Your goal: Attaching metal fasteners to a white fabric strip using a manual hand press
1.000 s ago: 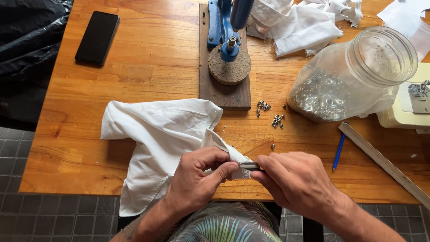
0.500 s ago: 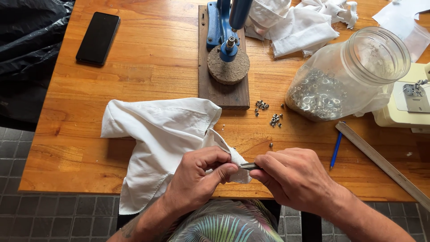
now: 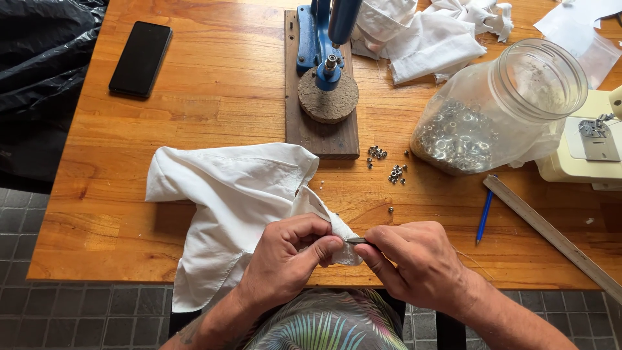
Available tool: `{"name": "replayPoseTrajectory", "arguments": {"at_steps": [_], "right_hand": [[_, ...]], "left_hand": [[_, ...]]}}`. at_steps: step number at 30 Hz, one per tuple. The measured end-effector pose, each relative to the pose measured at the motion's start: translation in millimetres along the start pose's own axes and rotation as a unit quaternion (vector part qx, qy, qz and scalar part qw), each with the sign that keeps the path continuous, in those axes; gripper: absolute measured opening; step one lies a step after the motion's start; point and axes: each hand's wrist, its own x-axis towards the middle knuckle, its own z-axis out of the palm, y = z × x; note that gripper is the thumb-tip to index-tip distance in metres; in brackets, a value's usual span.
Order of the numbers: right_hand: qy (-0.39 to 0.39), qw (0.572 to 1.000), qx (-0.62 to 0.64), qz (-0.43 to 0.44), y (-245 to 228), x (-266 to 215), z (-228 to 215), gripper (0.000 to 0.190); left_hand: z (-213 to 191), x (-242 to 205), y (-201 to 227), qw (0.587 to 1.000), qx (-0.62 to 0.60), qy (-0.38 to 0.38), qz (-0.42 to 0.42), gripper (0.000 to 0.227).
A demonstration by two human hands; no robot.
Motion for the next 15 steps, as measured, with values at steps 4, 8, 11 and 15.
{"name": "replayPoseTrajectory", "arguments": {"at_steps": [4,8,11,15], "right_hand": [[0.033,0.999,0.029,0.025,-2.6,-9.3,3.9,0.022],[0.038,0.998,-0.034,0.047,-6.9,-14.0,8.4,0.019],[0.046,0.996,-0.062,0.041,-11.4,-14.3,9.6,0.020],[0.057,0.995,-0.069,0.044,-8.9,-14.9,13.8,0.020]], "left_hand": [[3.1,-1.2,-6.2,1.000,-0.019,0.013,0.003,0.014],[5.6,-0.4,-8.6,0.998,-0.015,0.053,0.005,0.013],[8.8,-1.4,-8.4,0.998,-0.023,0.060,0.010,0.014],[12.3,-2.3,-11.5,0.997,-0.038,0.061,0.024,0.014]]}}
